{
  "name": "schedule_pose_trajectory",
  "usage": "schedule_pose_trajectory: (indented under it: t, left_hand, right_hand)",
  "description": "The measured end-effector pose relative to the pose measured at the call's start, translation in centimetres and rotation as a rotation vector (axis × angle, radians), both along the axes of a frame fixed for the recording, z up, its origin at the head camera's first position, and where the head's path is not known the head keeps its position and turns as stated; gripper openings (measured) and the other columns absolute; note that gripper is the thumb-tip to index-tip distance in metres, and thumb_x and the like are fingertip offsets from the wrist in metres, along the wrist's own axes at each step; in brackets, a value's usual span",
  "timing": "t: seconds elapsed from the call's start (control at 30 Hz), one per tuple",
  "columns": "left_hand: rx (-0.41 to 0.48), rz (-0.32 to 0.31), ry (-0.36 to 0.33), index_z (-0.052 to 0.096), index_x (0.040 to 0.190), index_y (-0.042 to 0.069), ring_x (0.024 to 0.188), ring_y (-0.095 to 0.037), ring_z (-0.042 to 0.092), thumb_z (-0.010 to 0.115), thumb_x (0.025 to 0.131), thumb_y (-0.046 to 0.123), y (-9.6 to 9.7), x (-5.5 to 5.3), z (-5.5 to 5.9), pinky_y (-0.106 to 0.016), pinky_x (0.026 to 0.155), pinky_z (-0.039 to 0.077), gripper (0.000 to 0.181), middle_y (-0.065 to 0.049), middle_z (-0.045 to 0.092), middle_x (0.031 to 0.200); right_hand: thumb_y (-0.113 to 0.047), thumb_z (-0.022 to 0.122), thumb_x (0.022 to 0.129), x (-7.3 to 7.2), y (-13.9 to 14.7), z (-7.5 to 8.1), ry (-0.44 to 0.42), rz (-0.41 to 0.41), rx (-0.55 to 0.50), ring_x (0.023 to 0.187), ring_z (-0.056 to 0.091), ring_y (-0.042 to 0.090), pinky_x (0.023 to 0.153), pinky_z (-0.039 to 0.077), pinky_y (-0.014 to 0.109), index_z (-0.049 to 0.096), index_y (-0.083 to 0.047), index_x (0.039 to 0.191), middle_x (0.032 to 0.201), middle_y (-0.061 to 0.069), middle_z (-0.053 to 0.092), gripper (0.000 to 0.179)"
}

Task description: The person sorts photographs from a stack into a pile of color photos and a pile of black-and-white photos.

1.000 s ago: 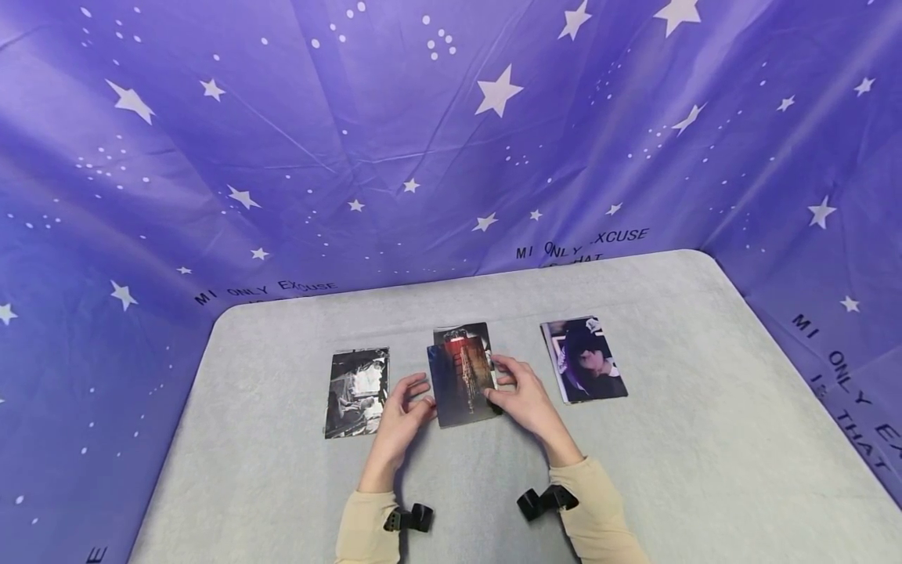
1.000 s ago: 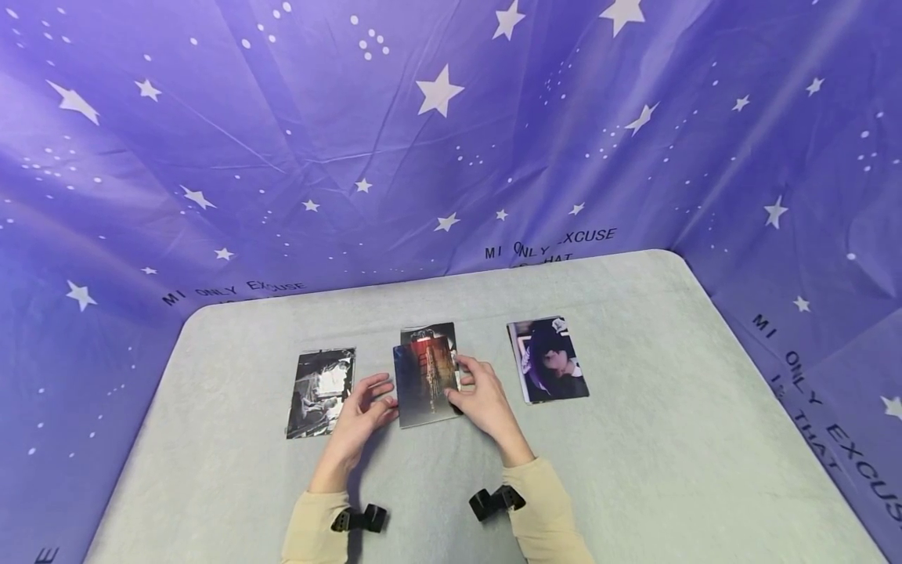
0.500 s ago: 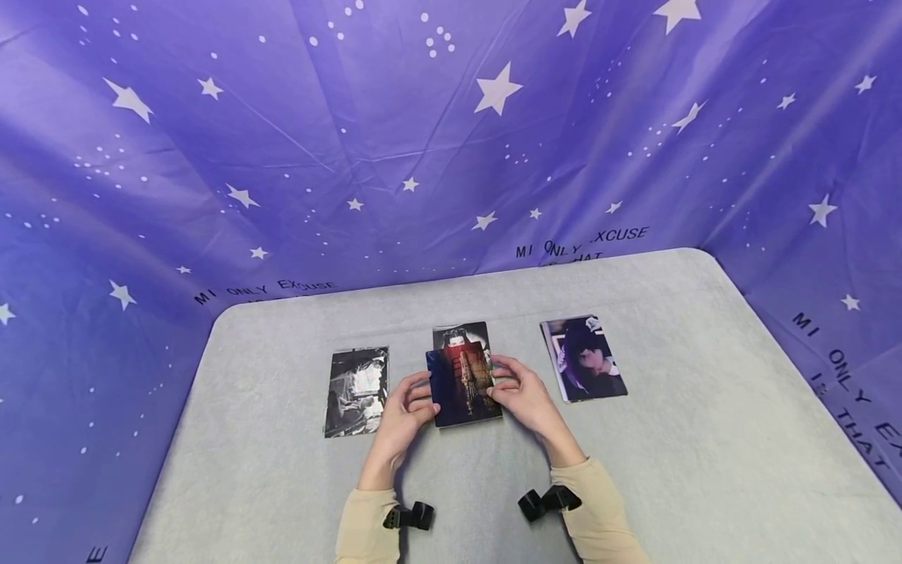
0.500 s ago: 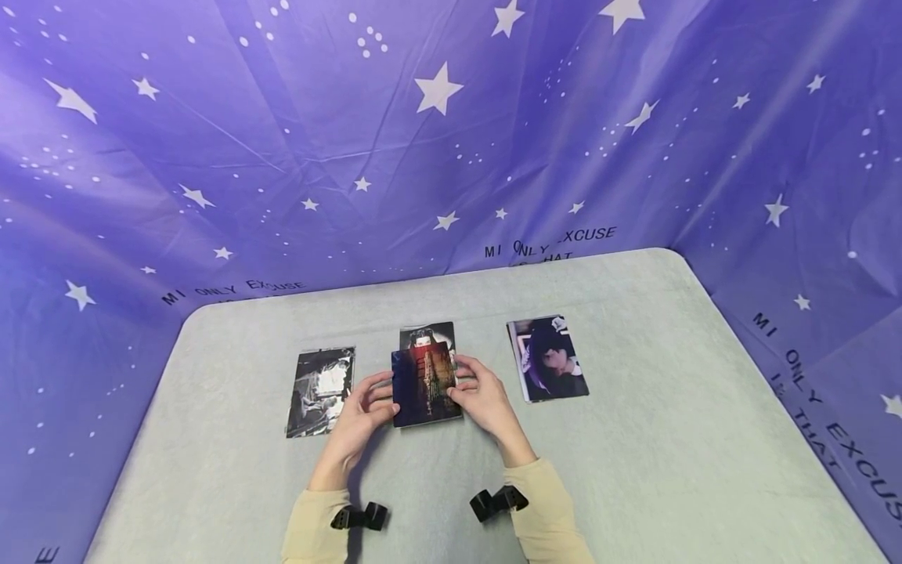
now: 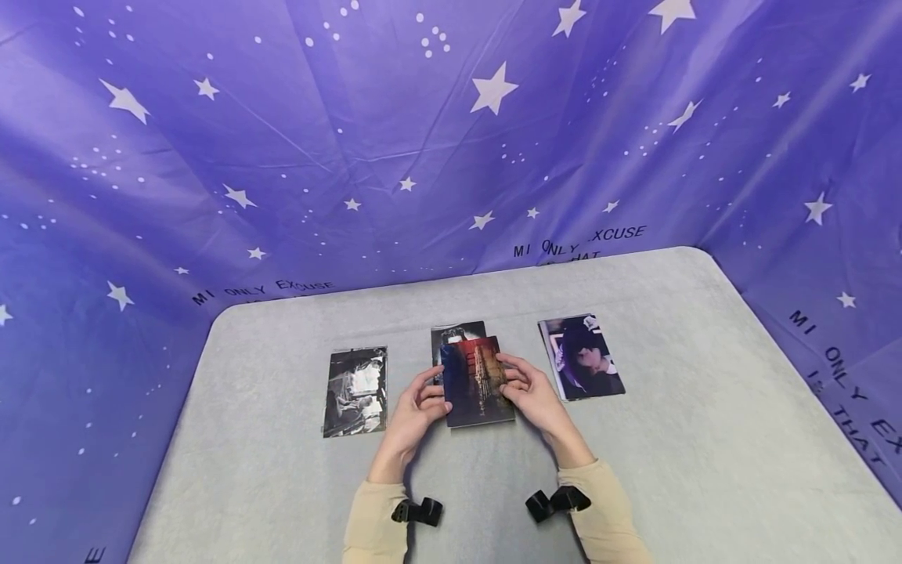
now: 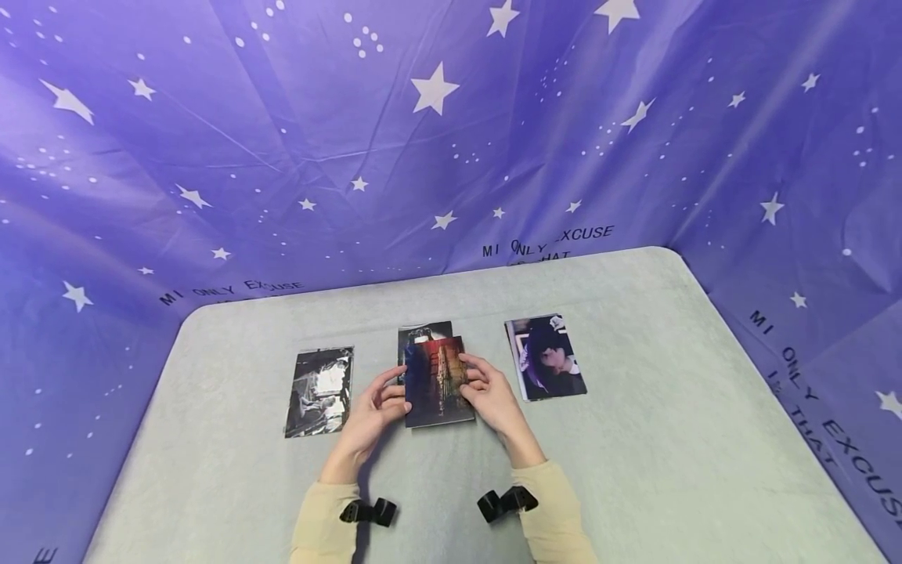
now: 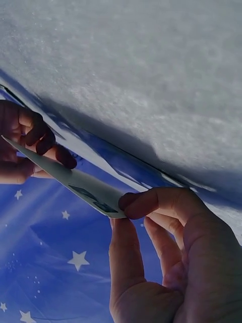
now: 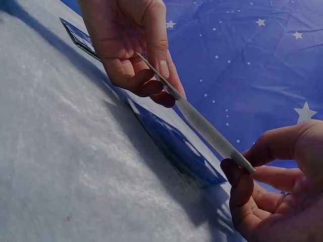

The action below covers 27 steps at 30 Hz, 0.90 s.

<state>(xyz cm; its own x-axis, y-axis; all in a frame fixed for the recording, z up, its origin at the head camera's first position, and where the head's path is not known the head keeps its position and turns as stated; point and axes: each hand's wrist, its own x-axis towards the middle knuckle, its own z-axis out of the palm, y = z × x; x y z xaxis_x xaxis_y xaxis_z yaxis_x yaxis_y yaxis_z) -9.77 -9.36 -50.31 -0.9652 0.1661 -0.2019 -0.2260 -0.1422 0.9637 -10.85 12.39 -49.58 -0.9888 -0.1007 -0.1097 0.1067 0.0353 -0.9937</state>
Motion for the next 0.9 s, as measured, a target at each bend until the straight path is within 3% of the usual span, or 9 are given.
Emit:
schedule_pose_trajectory:
  t: [0.57, 0.73, 0.9]
  left_hand:
    - [-0.015, -0.034, 0.045, 0.042, 0.143, -0.001, 0.081, -0.012, 0.060, 0.063, 0.078, -0.015, 2.5, -1.2, -0.2, -0.023, 0.075, 0.049, 0.070, -0.015, 0.055, 0.106]
    - [-0.018, -0.046, 0.045, 0.042, 0.142, 0.000, 0.081, -0.013, 0.060, 0.064, 0.078, -0.014, 3.1, -1.6, 0.0, -0.024, 0.074, 0.049, 0.070, -0.017, 0.055, 0.106]
    - [-0.021, -0.063, 0.055, 0.042, 0.142, -0.001, 0.082, -0.016, 0.061, 0.063, 0.078, -0.015, 3.9, -2.0, -0.1, -0.024, 0.074, 0.049, 0.069, -0.017, 0.055, 0.107]
  right_hand:
    - [0.012, 0.059, 0.084, -0.9, 2.8, 0.2, 0.023, 0.026, 0.063, 0.069, 0.052, 0.007, 0.066, 0.043, 0.021, 0.047, 0.007, 0.137, 0.089, 0.017, 0.065, 0.054]
    - [0.012, 0.058, 0.083, -1.2, 3.5, 0.3, 0.047, 0.024, 0.088, 0.064, 0.044, 0.005, 0.064, 0.039, 0.020, 0.047, 0.007, 0.136, 0.076, 0.004, 0.053, 0.054]
    - [0.012, 0.058, 0.084, -1.3, 4.2, 0.6, 0.046, 0.013, 0.114, 0.065, 0.043, 0.005, 0.063, 0.038, 0.019, 0.046, 0.006, 0.137, 0.076, 0.001, 0.050, 0.054]
